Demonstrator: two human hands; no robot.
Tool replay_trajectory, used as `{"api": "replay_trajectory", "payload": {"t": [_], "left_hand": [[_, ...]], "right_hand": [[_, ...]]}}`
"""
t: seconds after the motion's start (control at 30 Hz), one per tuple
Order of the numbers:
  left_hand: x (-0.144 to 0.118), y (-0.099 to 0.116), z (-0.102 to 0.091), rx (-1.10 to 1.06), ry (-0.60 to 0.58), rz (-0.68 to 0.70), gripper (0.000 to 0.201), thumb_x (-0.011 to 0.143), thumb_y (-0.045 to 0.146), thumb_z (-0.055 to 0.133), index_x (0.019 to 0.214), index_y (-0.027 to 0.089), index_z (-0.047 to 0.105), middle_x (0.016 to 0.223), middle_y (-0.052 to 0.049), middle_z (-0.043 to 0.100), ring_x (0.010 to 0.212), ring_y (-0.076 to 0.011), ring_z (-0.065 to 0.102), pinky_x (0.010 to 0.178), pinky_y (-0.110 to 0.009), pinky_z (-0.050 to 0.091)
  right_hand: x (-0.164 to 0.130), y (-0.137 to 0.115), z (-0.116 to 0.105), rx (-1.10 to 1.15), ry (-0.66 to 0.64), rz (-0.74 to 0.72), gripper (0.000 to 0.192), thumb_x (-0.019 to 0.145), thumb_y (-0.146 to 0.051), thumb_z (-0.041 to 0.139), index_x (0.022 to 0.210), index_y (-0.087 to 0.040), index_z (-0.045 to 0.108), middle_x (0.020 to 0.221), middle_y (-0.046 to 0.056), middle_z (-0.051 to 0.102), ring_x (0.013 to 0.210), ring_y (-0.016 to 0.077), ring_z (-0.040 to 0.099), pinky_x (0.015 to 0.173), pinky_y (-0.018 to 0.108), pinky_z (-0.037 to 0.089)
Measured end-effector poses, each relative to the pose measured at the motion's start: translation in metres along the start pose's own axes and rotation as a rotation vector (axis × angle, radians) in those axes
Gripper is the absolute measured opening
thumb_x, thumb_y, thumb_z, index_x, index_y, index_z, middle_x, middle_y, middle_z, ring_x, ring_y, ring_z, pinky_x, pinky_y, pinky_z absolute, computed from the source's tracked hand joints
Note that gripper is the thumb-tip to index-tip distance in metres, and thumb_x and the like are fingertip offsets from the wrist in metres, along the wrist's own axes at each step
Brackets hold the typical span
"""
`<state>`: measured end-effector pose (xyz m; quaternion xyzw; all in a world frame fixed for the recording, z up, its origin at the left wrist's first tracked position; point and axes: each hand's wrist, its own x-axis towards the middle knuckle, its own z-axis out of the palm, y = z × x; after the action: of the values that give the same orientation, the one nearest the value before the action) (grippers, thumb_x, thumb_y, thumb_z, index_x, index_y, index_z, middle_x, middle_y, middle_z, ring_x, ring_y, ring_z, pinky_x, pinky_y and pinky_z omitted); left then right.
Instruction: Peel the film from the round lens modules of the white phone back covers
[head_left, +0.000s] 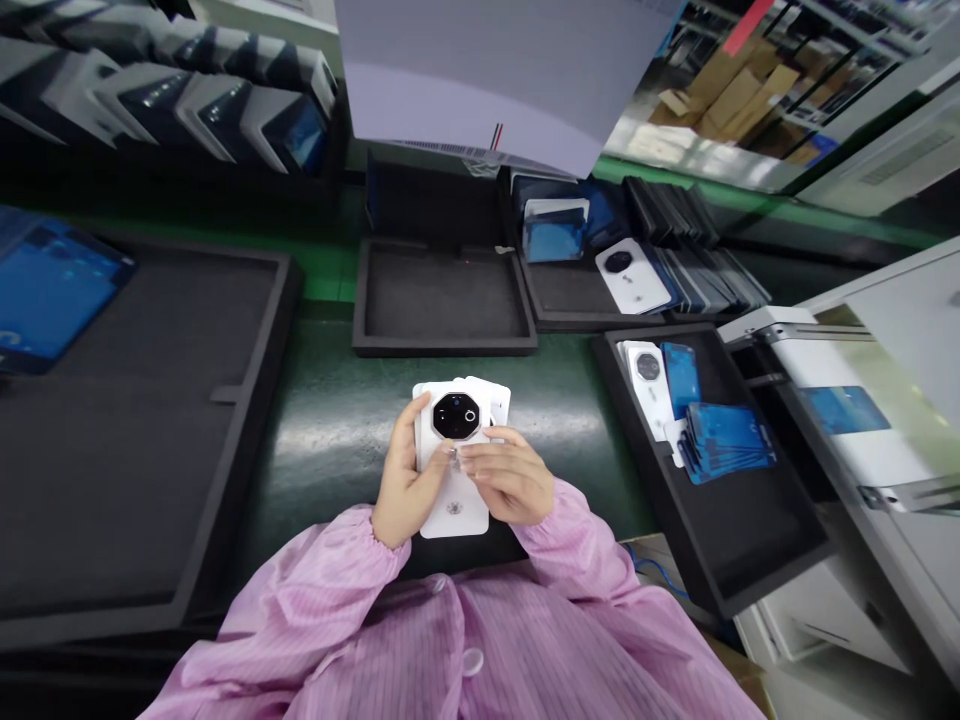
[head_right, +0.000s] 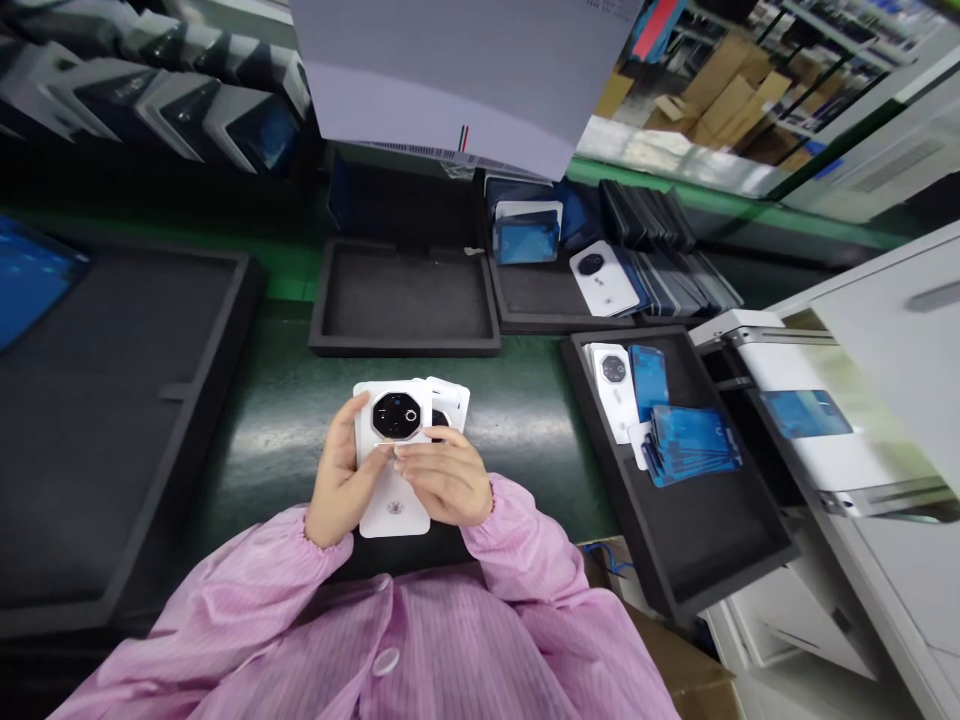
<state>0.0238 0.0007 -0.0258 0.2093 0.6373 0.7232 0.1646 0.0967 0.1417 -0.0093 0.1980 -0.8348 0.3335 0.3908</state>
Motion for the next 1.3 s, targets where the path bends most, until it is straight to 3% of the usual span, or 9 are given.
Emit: {"api": "replay_trajectory", "payload": {"t": [0.3, 0.67, 0.77, 0.9, 1.0, 1.07, 1.13, 1.23, 1.3], "left_hand": [[0.001, 0.001, -0.001, -0.011, -0.018, -0.006, 0.05, 0.088, 0.026, 0.057, 0.134, 0.026, 0.039, 0.133, -0.008, 0.049, 0.121, -0.0228, 0.05, 0.105, -0.041, 0.038], [-0.002, -0.002, 0.001, -0.046, -0.02, -0.057, 0.051, 0.087, 0.029, 0.058, 0.134, 0.028, 0.039, 0.133, -0.009, 0.05, 0.121, -0.0242, 0.051, 0.106, -0.045, 0.039], [-0.003, -0.002, 0.002, -0.074, -0.034, -0.104, 0.05, 0.087, 0.029, 0.058, 0.134, 0.028, 0.039, 0.136, -0.009, 0.048, 0.124, -0.0265, 0.05, 0.106, -0.048, 0.039], [-0.003, 0.001, 0.005, -0.127, -0.055, -0.137, 0.064, 0.085, 0.031, 0.061, 0.141, 0.031, 0.029, 0.137, -0.012, 0.048, 0.122, -0.0281, 0.053, 0.098, -0.046, 0.048], [-0.003, 0.003, 0.006, -0.168, -0.078, -0.171, 0.079, 0.084, 0.033, 0.063, 0.146, 0.032, 0.015, 0.133, -0.012, 0.051, 0.114, -0.0273, 0.059, 0.089, -0.044, 0.054], [-0.002, 0.003, 0.006, -0.171, -0.067, -0.166, 0.077, 0.085, 0.034, 0.061, 0.147, 0.033, 0.014, 0.133, -0.012, 0.052, 0.114, -0.0263, 0.059, 0.09, -0.042, 0.054], [-0.001, 0.002, 0.004, -0.158, -0.019, -0.141, 0.073, 0.087, 0.034, 0.059, 0.147, 0.032, 0.017, 0.132, -0.011, 0.052, 0.115, -0.0249, 0.059, 0.093, -0.041, 0.052], [0.002, 0.001, -0.001, -0.147, 0.074, -0.133, 0.074, 0.087, 0.033, 0.059, 0.147, 0.034, 0.015, 0.131, -0.01, 0.054, 0.113, -0.0237, 0.059, 0.093, -0.04, 0.051], [0.003, 0.001, -0.003, -0.167, 0.124, -0.155, 0.076, 0.087, 0.032, 0.058, 0.148, 0.035, 0.012, 0.134, -0.009, 0.053, 0.115, -0.0238, 0.059, 0.092, -0.04, 0.052]], "right_hand": [[-0.001, 0.001, 0.001, -0.037, -0.001, 0.024, 0.024, 0.082, -0.006, 0.056, 0.094, -0.027, 0.056, 0.086, -0.001, 0.075, 0.088, 0.0193, 0.072, 0.088, 0.043, 0.056], [-0.001, 0.0, -0.001, -0.129, 0.036, 0.061, 0.029, 0.081, -0.005, 0.057, 0.099, -0.029, 0.058, 0.085, -0.002, 0.074, 0.097, 0.0225, 0.07, 0.087, 0.046, 0.055], [-0.004, 0.0, 0.001, -0.198, 0.089, 0.208, 0.046, 0.082, -0.008, 0.058, 0.121, -0.031, 0.053, 0.105, 0.002, 0.071, 0.114, 0.0261, 0.061, 0.097, 0.053, 0.049], [-0.004, 0.001, 0.002, -0.164, 0.091, 0.533, 0.073, 0.081, -0.025, 0.066, 0.145, -0.024, 0.03, 0.146, 0.012, 0.04, 0.136, 0.0319, 0.036, 0.107, 0.057, 0.038], [-0.005, 0.006, -0.001, 0.023, 0.045, 0.703, 0.06, 0.082, -0.03, 0.068, 0.136, -0.025, 0.044, 0.138, 0.011, 0.048, 0.128, 0.0294, 0.046, 0.105, 0.05, 0.043], [-0.006, 0.014, -0.007, 0.185, 0.126, 0.773, 0.047, 0.083, -0.029, 0.066, 0.127, -0.027, 0.051, 0.123, 0.008, 0.06, 0.114, 0.0256, 0.058, 0.098, 0.045, 0.049], [-0.009, 0.023, -0.017, 0.309, 0.3, 0.822, 0.05, 0.083, -0.027, 0.065, 0.129, -0.03, 0.046, 0.108, 0.005, 0.065, 0.1, 0.0223, 0.065, 0.087, 0.041, 0.055], [-0.013, 0.037, -0.035, 0.3, 0.532, 0.858, 0.061, 0.081, -0.024, 0.064, 0.135, -0.031, 0.037, 0.101, 0.003, 0.066, 0.091, 0.0199, 0.067, 0.08, 0.038, 0.057], [-0.016, 0.043, -0.041, 0.232, 0.55, 0.874, 0.056, 0.08, -0.024, 0.065, 0.131, -0.028, 0.043, 0.105, 0.006, 0.065, 0.093, 0.0201, 0.066, 0.082, 0.037, 0.056]]}}
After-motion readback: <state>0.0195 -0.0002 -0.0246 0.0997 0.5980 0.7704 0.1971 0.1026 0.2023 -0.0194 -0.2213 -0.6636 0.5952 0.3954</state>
